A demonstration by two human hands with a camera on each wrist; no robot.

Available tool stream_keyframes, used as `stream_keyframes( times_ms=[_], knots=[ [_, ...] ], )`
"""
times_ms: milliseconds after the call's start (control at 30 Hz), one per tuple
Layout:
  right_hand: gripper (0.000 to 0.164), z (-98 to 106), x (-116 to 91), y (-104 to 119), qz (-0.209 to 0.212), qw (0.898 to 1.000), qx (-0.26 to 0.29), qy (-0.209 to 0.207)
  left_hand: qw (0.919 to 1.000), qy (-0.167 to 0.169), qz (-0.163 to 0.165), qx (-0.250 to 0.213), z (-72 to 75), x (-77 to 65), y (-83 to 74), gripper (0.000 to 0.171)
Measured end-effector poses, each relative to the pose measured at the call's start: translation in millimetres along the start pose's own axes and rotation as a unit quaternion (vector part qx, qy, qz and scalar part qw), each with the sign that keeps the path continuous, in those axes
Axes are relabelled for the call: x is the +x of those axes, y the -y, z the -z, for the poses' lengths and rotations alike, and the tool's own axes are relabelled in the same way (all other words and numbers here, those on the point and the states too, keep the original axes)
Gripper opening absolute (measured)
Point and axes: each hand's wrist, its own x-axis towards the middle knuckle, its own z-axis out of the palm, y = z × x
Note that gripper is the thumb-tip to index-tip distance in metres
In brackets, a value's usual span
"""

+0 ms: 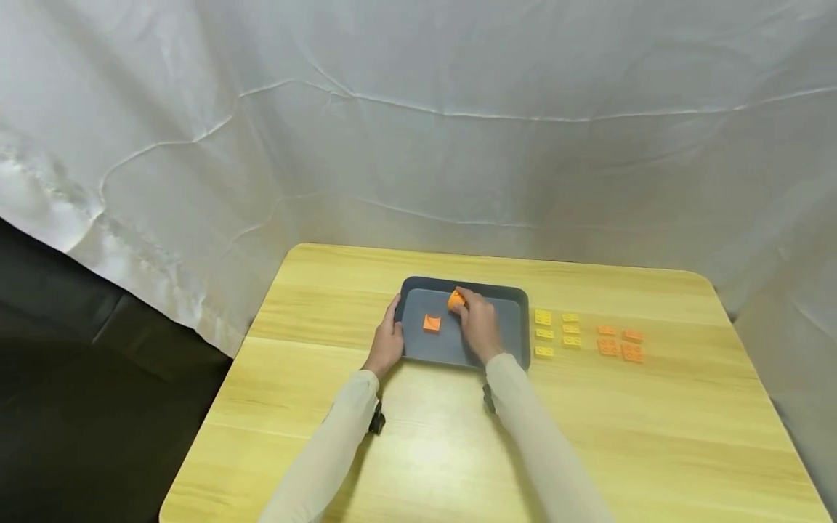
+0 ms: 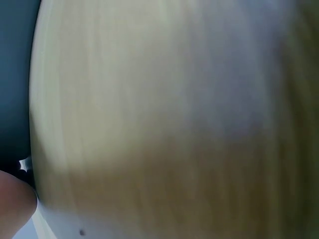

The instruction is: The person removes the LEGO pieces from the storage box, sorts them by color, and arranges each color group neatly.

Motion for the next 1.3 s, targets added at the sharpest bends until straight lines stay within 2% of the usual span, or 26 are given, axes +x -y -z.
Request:
stream_keyframes(
  times_ms=[367, 633, 767, 967, 1133, 1300],
  knots=[
    [0.039, 36.6, -13.2, -13.2, 0.046, 0.997, -0.014, -0.057, 0.9998, -0.014, -0.01, 0.0, 10.5, 2.7, 1.2, 0.061],
    [0.037, 76.8, -33.8, -52.2, 0.042, 0.994, -0.033, -0.093, 0.9999, -0.011, -0.004, 0.011, 13.9, 5.2, 4.7, 0.062],
    [0.037, 101.6, -48.2, -71.0, 0.033, 0.994, -0.047, -0.095, 0.9999, -0.014, -0.003, 0.007, 16.4, 6.4, 4.7, 0.062],
    [0.037, 130.4, -76.2, -98.9, 0.006, 0.995, -0.058, -0.077, 0.9998, -0.016, 0.006, 0.011, 20.4, 7.3, 5.4, 0.062],
    [0.037, 142.8, -93.1, -115.3, -0.007, 0.994, -0.08, -0.08, 0.9998, -0.019, 0.004, 0.011, 23.9, 9.4, 6.6, 0.062],
    [0.037, 145.8, -97.7, -124.3, -0.013, 0.993, -0.091, -0.078, 0.9997, -0.022, -0.001, 0.014, 25.8, 11.3, 10.0, 0.061]
  ],
)
